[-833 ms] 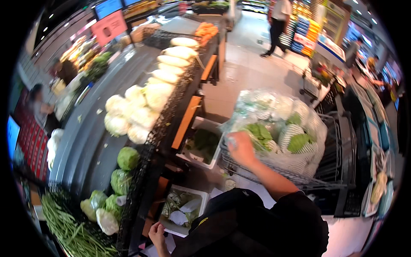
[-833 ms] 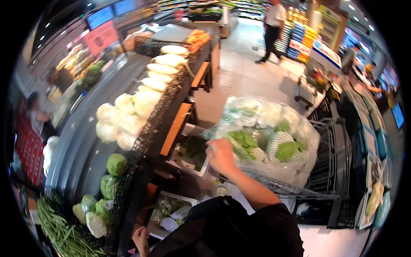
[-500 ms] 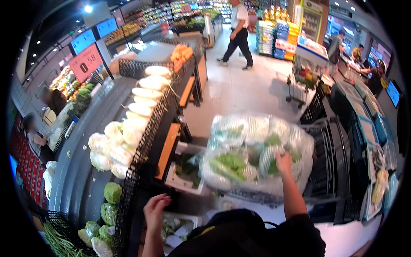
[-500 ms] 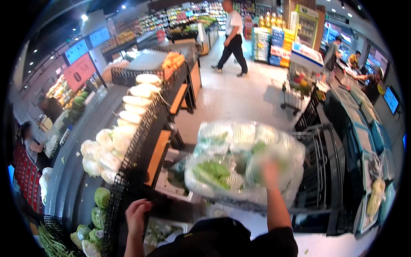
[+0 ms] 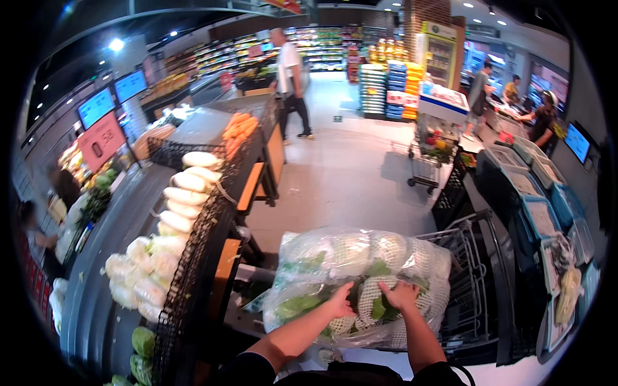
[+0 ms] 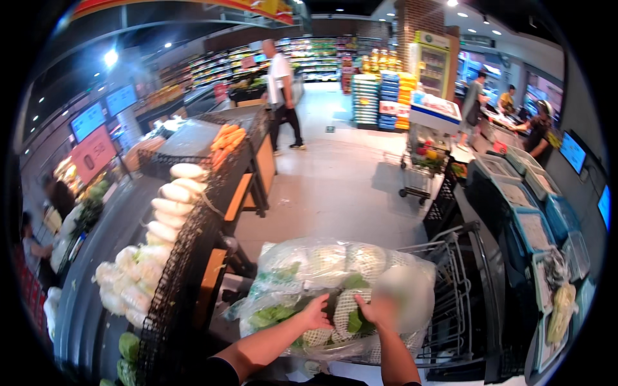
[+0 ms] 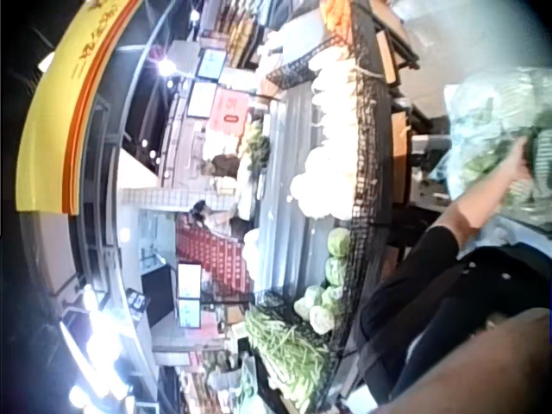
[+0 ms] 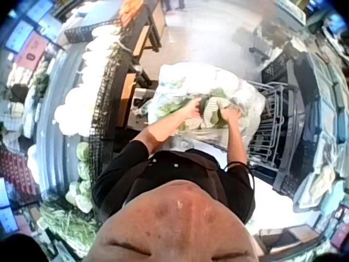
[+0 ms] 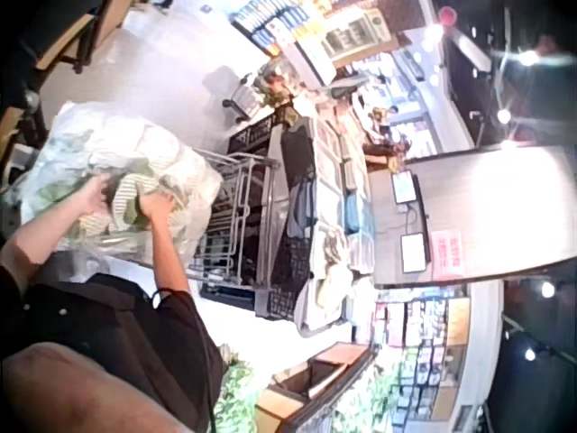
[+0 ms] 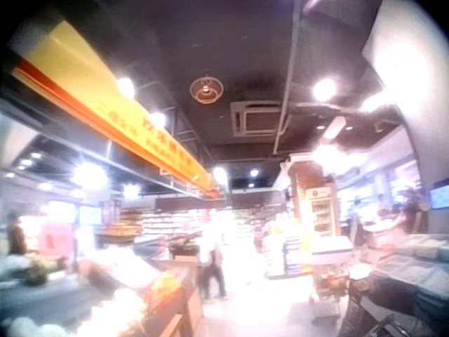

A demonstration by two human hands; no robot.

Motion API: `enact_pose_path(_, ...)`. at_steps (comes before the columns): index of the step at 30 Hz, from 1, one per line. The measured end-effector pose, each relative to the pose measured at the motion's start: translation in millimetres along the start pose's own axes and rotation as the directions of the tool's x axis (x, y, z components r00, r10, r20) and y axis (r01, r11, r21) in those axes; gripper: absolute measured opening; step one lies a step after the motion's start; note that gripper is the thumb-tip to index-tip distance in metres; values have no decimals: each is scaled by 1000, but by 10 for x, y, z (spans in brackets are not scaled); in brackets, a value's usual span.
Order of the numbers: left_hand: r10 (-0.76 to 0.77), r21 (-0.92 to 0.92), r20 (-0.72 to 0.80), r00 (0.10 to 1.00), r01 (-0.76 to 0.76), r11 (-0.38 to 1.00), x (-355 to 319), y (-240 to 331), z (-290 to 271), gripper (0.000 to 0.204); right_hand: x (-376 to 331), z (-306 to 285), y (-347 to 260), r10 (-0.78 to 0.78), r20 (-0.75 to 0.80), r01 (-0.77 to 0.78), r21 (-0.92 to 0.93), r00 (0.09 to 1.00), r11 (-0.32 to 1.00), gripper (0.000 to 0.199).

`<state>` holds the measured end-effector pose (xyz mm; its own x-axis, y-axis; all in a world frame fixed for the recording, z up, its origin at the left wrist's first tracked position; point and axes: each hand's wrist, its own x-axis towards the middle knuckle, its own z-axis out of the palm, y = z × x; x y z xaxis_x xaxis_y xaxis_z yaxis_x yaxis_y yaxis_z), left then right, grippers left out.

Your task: The person removes cabbage from protective netting and places it on a produce display rack, using a knife to trim away loose outer leaves and then applying tape to the cabbage.

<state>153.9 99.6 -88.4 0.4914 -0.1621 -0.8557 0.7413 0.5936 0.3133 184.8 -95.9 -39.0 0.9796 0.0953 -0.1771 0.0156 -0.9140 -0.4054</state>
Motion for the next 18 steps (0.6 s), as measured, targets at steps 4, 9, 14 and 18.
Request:
enact_pose_path(4,131,-141,355,926,-85,986,-4,-1,137,51,-181,114,-99,-185,-83,168,-171,979,971,92)
enact_pose_path(9,347,-237,343,873,-277,931,-564,-155,115,52,-658,5,-336,-465,-419,498,-36,780,867,74)
enact_pose_path(14,580,-548,401,709,-321,772,-1263,-317,-182,54,-948,-504,-969,-695,-463,773,-32,550,634,62)
enact_pose_path(18,749,-637,314,583,-456,622,-1830,-388,-735,61,-1213,-691,-1668,-884,-382,954,-23,269,300,57)
